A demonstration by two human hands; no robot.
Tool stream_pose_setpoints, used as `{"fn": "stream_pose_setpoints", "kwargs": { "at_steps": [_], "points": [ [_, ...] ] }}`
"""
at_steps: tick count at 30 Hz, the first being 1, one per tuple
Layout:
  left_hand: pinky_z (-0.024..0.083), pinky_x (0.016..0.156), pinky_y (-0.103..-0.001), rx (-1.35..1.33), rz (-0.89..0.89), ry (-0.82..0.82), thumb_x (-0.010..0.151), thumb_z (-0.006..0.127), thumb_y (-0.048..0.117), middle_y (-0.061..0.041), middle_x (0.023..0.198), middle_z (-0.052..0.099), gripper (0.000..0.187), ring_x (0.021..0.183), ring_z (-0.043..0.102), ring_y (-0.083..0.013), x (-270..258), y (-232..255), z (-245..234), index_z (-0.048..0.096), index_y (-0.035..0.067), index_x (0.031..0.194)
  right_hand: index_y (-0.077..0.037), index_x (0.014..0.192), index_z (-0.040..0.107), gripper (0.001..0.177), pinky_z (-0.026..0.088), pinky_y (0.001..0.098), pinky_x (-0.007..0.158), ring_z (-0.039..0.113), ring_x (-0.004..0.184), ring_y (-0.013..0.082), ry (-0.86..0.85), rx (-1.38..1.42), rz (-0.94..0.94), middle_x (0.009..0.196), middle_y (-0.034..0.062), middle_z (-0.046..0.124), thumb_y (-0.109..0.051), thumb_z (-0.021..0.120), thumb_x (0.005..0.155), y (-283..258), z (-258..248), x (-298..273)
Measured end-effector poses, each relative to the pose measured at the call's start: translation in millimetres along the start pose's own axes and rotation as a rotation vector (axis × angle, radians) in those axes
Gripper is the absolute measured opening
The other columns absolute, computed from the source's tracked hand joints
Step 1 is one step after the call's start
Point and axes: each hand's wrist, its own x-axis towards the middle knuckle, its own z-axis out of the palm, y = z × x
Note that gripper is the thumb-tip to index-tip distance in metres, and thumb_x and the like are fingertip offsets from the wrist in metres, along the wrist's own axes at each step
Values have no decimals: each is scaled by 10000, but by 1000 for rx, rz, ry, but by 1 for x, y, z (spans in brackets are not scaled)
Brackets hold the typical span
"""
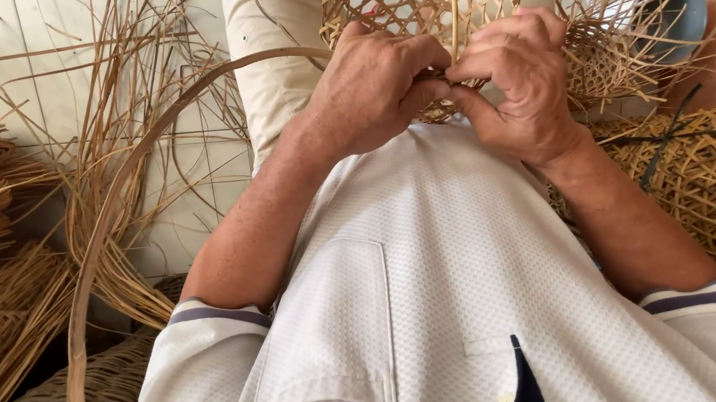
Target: Weaving the rim of a basket using thin strips of natural material
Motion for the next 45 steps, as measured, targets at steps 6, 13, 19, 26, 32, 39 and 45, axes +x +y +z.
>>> {"fn": "stream_pose_setpoints", "kwargs": {
  "at_steps": [6,13,19,26,32,39,45],
  "points": [
    [369,826,-398,-63,-21,-127,938,772,323,35,781,761,352,686,668,-185,1,0,-6,626,107,1176,-119,976,711,211,260,449,1165,638,1083,261,-33,47,39,987,44,749,-65,915,968,-8,-4,-1],
    [514,734,-343,-29,44,10,755,894,136,-18,848,698,249,732,659,-166,-1,-1,-8,723,86,929,-132,1004,712,232,269,448,1146,622,1028,232,-27,48,53,1003,23,755,-22,910,953,-8,-4,-1],
    [526,755,-327,-71,69,19,736,918,130,9,867,732,401,737,722,-137,-1,7,-7,645,92,1027,-131,1054,731,273,246,437,1234,665,1217,276,-147,171,126,1084,52,790,35,904,923,-6,-27,-9],
    [437,865,-351,46,40,54,832,783,72,-8,973,657,312,820,648,-180,-20,25,2,594,127,1075,-63,1063,707,278,232,523,1246,624,1295,338,-146,119,125,1130,118,779,-208,916,952,-6,-24,-24],
    [431,865,-333,98,32,82,980,669,155,-17,919,626,109,789,622,-205,-25,37,0,619,132,1074,-90,1053,849,165,164,493,1235,625,1159,281,-230,101,133,970,68,811,-236,845,975,-22,-31,-8],
    [433,1002,-398,92,141,-15,1021,638,217,-63,1136,600,161,1094,575,-230,-28,35,-24,652,110,1141,-98,972,807,148,185,511,1196,611,1084,270,-206,51,73,866,41,742,-244,821,984,-26,-31,-13],
    [535,1022,-405,183,-71,260,1054,806,142,-118,1320,546,286,1202,600,-261,-78,4,-48,611,93,1258,-129,1033,835,234,164,511,1211,580,1101,277,-180,65,86,787,26,696,-345,749,1007,-13,-23,-31]
  ]
}}
